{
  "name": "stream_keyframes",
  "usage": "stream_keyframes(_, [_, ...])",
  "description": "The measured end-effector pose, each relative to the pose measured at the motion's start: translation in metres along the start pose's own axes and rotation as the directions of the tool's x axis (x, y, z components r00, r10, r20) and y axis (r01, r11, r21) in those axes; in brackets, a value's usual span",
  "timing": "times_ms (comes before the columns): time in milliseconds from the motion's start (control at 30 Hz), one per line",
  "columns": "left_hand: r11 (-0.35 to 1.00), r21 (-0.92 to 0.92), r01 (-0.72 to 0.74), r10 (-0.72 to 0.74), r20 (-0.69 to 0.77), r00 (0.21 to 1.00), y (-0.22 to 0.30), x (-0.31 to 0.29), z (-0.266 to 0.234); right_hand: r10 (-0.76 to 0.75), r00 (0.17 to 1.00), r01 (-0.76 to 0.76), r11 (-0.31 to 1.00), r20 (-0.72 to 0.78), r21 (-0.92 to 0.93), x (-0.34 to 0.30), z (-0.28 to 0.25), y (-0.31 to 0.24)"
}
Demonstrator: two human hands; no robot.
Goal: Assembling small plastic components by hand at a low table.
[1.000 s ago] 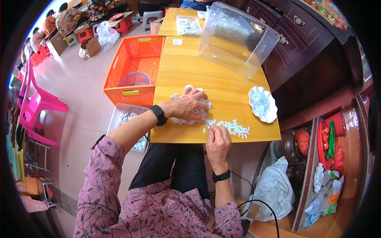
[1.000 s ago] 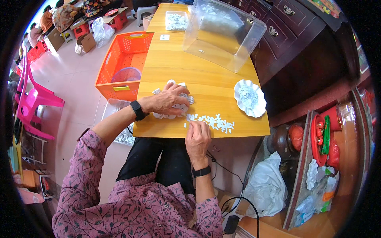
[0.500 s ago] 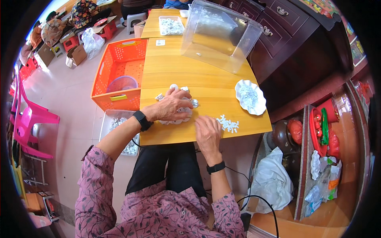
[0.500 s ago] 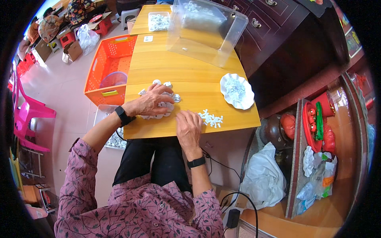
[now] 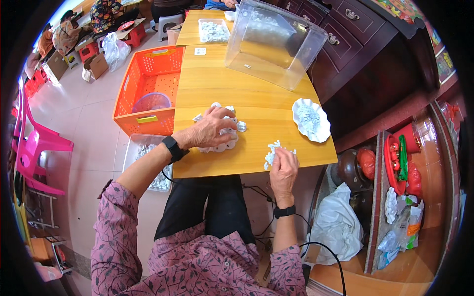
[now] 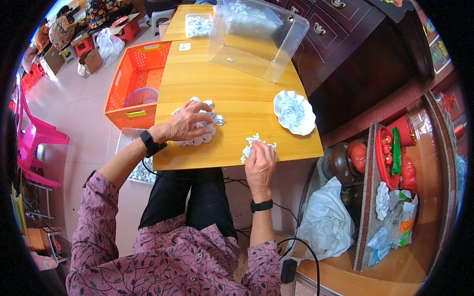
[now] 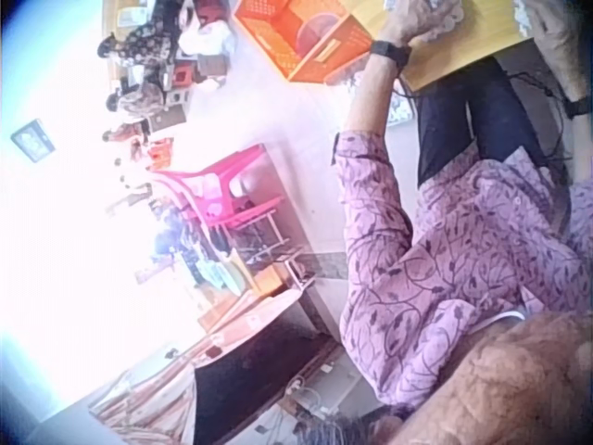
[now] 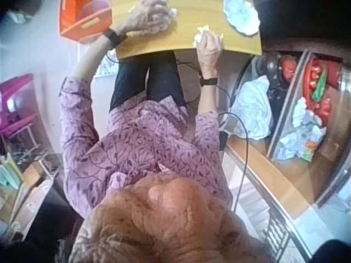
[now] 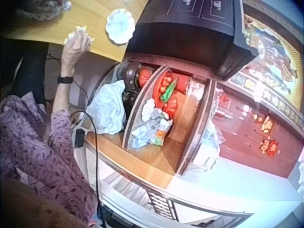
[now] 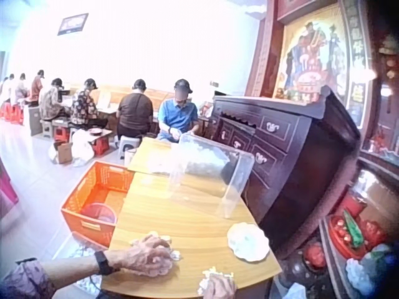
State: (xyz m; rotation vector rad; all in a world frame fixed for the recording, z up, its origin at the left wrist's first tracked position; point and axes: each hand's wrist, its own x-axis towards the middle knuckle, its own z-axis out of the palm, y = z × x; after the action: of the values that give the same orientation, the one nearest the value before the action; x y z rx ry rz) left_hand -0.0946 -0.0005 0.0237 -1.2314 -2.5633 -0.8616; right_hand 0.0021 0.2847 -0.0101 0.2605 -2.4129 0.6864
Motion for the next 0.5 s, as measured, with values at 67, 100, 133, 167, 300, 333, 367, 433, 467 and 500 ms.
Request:
stream_keyframes(67, [0.999, 0.015, 0.031, -0.031, -0.008, 0.999, -0.005, 0.002, 0.003, 0.008, 0.999, -0.007, 1.000, 0.033, -0.011, 0.010, -0.007, 0.000])
stream_keyframes(100, [0.998, 0.031, 0.061, -0.061, -0.017, 0.998, -0.008, 0.003, 0.004, 0.015, 0.998, -0.013, 1.000, 0.065, -0.023, 0.017, -0.009, 0.000])
stream_keyframes(133, [0.998, 0.030, 0.057, -0.057, -0.017, 0.998, -0.010, 0.006, 0.005, -0.013, 0.994, 0.018, 0.999, 0.111, -0.041, 0.021, -0.011, 0.004])
stream_keyframes(167, [0.993, 0.084, 0.083, -0.081, -0.022, 0.996, -0.013, 0.009, 0.006, -0.012, 0.994, 0.017, 0.999, 0.108, -0.043, 0.025, -0.010, 0.007])
stream_keyframes(300, [0.947, 0.231, 0.223, -0.217, -0.054, 0.975, -0.016, 0.016, 0.008, -0.058, 0.980, 0.069, 0.996, 0.193, -0.052, 0.031, -0.004, 0.022])
stream_keyframes(333, [0.946, 0.233, 0.225, -0.219, -0.053, 0.974, -0.012, 0.016, 0.004, -0.077, 0.973, 0.086, 0.996, 0.219, -0.029, 0.032, -0.004, 0.023])
stream_keyframes(367, [0.928, 0.244, 0.280, -0.286, -0.013, 0.958, -0.007, 0.016, 0.000, -0.077, 0.973, 0.085, 0.996, 0.219, -0.027, 0.031, -0.004, 0.024])
stream_keyframes(433, [0.904, 0.261, 0.338, -0.356, 0.023, 0.934, -0.006, 0.014, -0.003, -0.081, 0.973, 0.090, 0.996, 0.217, -0.030, 0.028, -0.008, 0.024])
stream_keyframes(467, [0.923, 0.191, 0.333, -0.346, 0.034, 0.938, -0.011, 0.011, -0.005, -0.085, 0.972, 0.093, 0.995, 0.218, -0.024, 0.028, -0.010, 0.023])
stream_keyframes(500, [0.937, 0.119, 0.327, -0.334, 0.044, 0.942, -0.014, 0.008, -0.006, -0.051, 0.967, 0.064, 0.997, 0.250, -0.047, 0.028, -0.014, 0.024])
